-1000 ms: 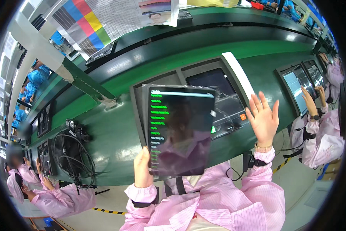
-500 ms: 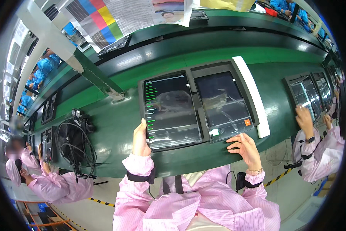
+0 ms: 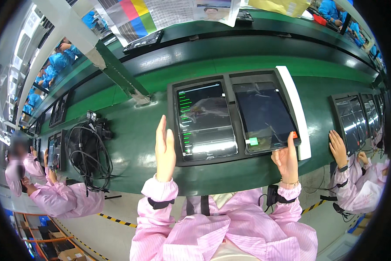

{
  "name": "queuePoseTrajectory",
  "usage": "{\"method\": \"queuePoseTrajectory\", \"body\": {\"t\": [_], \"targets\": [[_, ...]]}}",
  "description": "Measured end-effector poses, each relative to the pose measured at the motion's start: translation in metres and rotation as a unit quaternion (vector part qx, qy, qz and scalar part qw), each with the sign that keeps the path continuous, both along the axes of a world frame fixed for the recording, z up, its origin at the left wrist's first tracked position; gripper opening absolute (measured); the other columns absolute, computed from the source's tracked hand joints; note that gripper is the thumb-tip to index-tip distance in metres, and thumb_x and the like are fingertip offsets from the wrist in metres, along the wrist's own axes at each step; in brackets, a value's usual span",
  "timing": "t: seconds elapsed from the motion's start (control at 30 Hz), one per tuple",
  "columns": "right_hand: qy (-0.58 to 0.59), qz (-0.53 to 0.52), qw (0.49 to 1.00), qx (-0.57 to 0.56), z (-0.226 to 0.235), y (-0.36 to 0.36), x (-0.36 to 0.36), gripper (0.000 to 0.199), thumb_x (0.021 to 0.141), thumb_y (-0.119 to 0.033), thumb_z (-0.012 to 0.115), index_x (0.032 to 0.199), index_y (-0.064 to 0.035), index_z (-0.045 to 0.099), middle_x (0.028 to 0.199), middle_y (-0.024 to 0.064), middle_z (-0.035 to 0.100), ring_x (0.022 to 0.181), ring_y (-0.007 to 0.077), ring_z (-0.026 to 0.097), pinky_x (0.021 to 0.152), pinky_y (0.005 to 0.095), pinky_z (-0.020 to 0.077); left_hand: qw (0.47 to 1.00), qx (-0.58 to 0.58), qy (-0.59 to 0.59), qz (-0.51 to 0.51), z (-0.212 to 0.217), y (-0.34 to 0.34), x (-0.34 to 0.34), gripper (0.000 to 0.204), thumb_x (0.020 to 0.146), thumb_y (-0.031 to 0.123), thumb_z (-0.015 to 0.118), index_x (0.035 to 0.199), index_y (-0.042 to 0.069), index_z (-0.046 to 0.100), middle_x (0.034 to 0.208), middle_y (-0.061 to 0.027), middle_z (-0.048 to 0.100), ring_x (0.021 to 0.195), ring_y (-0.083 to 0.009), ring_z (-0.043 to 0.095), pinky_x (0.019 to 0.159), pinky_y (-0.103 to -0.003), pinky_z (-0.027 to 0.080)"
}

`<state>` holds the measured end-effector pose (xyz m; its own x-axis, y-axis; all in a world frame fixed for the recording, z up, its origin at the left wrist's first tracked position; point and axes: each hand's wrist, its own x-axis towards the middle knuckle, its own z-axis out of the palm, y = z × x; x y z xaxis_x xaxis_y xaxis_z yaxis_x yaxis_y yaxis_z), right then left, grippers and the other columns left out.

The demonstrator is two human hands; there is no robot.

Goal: The person picks up a tablet to tap its screen and hold it up to a poster, then places it into a tray to test it alongside another tablet using a white bar. They repeat this process by picking up the second tablet to tap its screen and hold it up to the poster before returning it to the tray.

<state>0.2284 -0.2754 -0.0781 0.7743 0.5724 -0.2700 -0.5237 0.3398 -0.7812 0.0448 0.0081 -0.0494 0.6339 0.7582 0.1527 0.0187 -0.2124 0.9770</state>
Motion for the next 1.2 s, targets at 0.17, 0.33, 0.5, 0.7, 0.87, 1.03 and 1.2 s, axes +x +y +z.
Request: {"method": "queuePoseTrajectory", "body": {"t": [0.17,0.33,0.5,0.7,0.87,1.03,1.2], "targets": [[-0.011,0.013,0.998,-0.056,0.018,0.014,0.001,0.034,0.092,-0.032,0.048,0.076,-0.0030,0.057,0.059,0.0114,0.059,0.035,0.0125,0.044,0.032,0.0214,0.0284,0.994,0.102,0.004,-0.043,0.008,-0.014,-0.006,0.036,0.091,0.008,0.043,0.126,0.000,0.043,0.131,-0.0143,0.044,0.124,-0.0228,0.039,0.104,-0.033,0.029],[-0.054,-0.009,0.997,-0.052,0.032,0.021,-0.022,0.030,0.090,-0.025,0.048,0.075,0.0007,0.056,0.062,0.0172,0.060,0.034,0.0150,0.045,0.032,0.0225,0.0298,0.965,-0.118,-0.017,-0.233,0.001,-0.058,0.002,0.035,0.095,0.014,0.041,0.127,0.002,0.042,0.129,-0.0100,0.046,0.121,-0.0193,0.044,0.102,-0.031,0.032],[-0.087,0.032,0.995,-0.038,0.046,0.020,-0.056,0.033,0.090,-0.024,0.046,0.091,0.0082,0.056,0.067,0.0194,0.061,0.038,0.0199,0.051,0.032,0.0262,0.0360,0.892,-0.351,-0.075,-0.276,0.015,-0.069,0.013,0.049,0.098,0.031,0.035,0.136,0.001,0.028,0.134,-0.0143,0.039,0.119,-0.0246,0.045,0.101,-0.035,0.034],[-0.161,0.170,0.972,-0.017,0.055,0.030,-0.087,0.024,0.089,-0.012,0.050,0.097,0.0107,0.052,0.071,0.0192,0.062,0.049,0.0221,0.060,0.043,0.0299,0.0496,0.871,-0.404,-0.194,-0.203,0.027,-0.063,0.008,0.047,0.095,0.021,0.043,0.133,-0.002,0.030,0.128,-0.0102,0.045,0.118,-0.0186,0.042,0.098,-0.033,0.034],[-0.433,0.416,0.783,-0.164,0.058,0.034,-0.065,0.049,0.076,-0.018,0.072,0.114,0.0032,0.050,0.101,0.0153,0.061,0.104,0.0231,0.056,0.086,0.0306,0.0436,0.895,-0.396,-0.177,-0.108,0.012,-0.046,-0.014,0.045,0.091,0.011,0.050,0.132,0.001,0.036,0.121,-0.0067,0.049,0.108,-0.0152,0.048,0.093,-0.029,0.037],[-0.533,0.229,0.781,-0.231,0.087,0.075,-0.021,0.037,0.089,-0.010,0.049,0.124,0.0001,0.041,0.096,0.0154,0.060,0.068,0.0205,0.063,0.061,0.0287,0.0501,0.914,-0.353,-0.170,-0.106,0.008,-0.039,-0.038,0.047,0.089,0.011,0.053,0.131,0.002,0.037,0.119,-0.0070,0.050,0.108,-0.0159,0.049,0.092,-0.029,0.038],[-0.380,0.056,0.923,0.033,0.124,0.113,-0.018,0.038,0.094,-0.014,0.045,0.129,-0.0010,0.037,0.080,0.0028,0.055,0.067,0.0054,0.051,0.058,0.0187,0.0413,0.920,-0.345,-0.146,-0.118,0.012,-0.045,-0.043,0.048,0.085,0.013,0.057,0.129,0.000,0.040,0.118,-0.0076,0.052,0.107,-0.0167,0.049,0.093,-0.029,0.037]]}}
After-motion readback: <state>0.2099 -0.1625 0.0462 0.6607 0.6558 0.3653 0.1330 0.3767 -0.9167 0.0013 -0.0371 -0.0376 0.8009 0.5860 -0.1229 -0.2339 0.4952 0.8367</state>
